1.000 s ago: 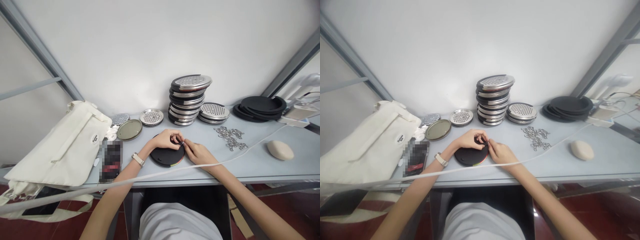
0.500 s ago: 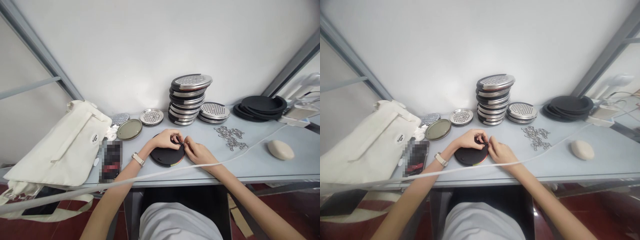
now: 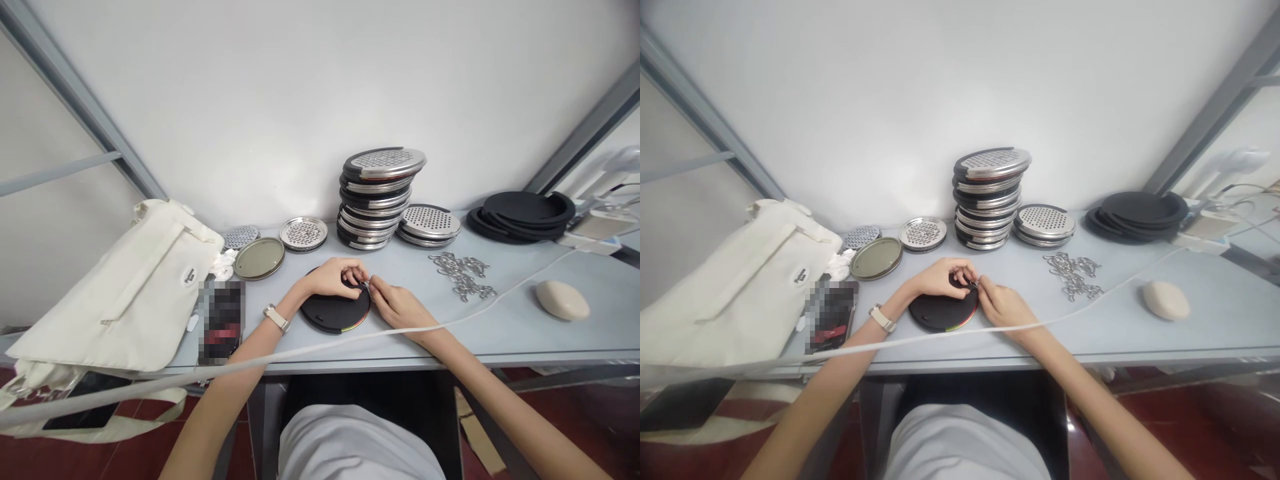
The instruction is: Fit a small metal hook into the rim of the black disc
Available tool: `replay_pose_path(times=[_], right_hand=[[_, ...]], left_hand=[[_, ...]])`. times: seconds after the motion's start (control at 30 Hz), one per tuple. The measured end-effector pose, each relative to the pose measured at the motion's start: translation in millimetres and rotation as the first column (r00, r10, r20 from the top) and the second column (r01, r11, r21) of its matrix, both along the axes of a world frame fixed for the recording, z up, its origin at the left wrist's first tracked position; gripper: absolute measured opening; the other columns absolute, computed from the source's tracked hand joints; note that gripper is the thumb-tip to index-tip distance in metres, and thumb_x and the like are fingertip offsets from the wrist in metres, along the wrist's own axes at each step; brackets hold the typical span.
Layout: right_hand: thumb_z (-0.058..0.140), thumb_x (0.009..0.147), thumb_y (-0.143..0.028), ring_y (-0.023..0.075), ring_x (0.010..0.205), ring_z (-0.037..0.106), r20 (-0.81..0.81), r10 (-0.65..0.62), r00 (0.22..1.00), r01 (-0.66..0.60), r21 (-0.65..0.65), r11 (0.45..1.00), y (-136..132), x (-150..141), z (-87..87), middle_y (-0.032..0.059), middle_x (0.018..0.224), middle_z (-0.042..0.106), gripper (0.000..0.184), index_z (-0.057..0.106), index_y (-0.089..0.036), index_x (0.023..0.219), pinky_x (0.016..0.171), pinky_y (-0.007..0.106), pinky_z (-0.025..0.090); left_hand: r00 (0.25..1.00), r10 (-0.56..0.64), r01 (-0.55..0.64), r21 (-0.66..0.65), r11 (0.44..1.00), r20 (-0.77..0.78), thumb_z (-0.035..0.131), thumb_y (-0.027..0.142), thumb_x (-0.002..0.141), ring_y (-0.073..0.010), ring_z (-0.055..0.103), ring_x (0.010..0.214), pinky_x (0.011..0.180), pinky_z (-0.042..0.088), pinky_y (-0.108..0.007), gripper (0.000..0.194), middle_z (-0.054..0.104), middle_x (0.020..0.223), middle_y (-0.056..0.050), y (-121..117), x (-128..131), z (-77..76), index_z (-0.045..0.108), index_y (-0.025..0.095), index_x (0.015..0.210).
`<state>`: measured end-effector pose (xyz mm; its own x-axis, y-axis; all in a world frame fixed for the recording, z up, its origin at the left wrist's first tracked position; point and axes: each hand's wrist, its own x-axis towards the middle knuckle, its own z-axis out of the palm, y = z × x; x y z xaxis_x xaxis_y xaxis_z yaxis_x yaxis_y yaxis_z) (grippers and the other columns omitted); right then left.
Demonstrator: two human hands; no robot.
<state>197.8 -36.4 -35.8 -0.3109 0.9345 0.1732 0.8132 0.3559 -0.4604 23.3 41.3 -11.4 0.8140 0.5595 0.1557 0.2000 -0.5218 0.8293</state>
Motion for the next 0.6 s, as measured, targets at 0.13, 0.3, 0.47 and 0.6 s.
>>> replay_pose_path(times=[0.13,0.3,0.47,0.6], right_hand=[[0.022,0.088,-0.029,0.0151,0.054,0.052,0.010,-0.001,1.000,0.001,0.000,1.000,0.9,0.8,-0.7,0.0022,0.064,0.057,0.024,0.045,-0.021,0.087,0.054,0.024,0.032],[0.022,0.088,-0.028,0.0145,0.054,0.051,0.038,0.000,0.999,0.000,0.015,1.000,1.1,1.3,-1.2,0.0019,0.063,0.057,0.025,0.045,-0.021,0.085,0.053,0.024,0.031],[0.021,0.088,-0.028,0.0146,0.054,0.052,0.056,0.001,0.998,-0.001,0.013,1.000,0.9,0.8,-1.0,0.0013,0.062,0.055,0.025,0.045,-0.021,0.086,0.054,0.024,0.031],[0.022,0.088,-0.028,0.0149,0.055,0.052,0.048,-0.003,0.999,0.002,0.009,1.000,1.2,1.0,-1.9,0.0020,0.064,0.057,0.024,0.045,-0.020,0.087,0.054,0.024,0.031]], left_hand=[[1.000,0.005,-0.005,0.000,1.000,-0.009,0.059,0.011,0.060,-0.0083,0.053,0.073,0.068,0.045,-0.021,0.030,0.058,0.086,-0.004,0.8,-0.5,-2.1,0.057,0.012,0.090],[1.000,0.013,-0.013,0.036,0.999,0.008,0.059,0.012,0.059,-0.0076,0.052,0.071,0.066,0.045,-0.020,0.027,0.054,0.087,-0.004,1.0,-0.8,-1.7,0.059,0.011,0.086],[1.000,0.021,-0.022,0.068,0.997,0.009,0.059,0.013,0.059,-0.0073,0.053,0.069,0.064,0.045,-0.020,0.026,0.053,0.084,-0.002,0.7,-1.0,-0.6,0.060,0.012,0.084],[1.000,0.021,-0.021,0.027,0.999,-0.001,0.059,0.011,0.059,-0.0077,0.053,0.071,0.066,0.045,-0.020,0.028,0.056,0.082,-0.002,0.7,-0.5,-1.3,0.058,0.011,0.086]])
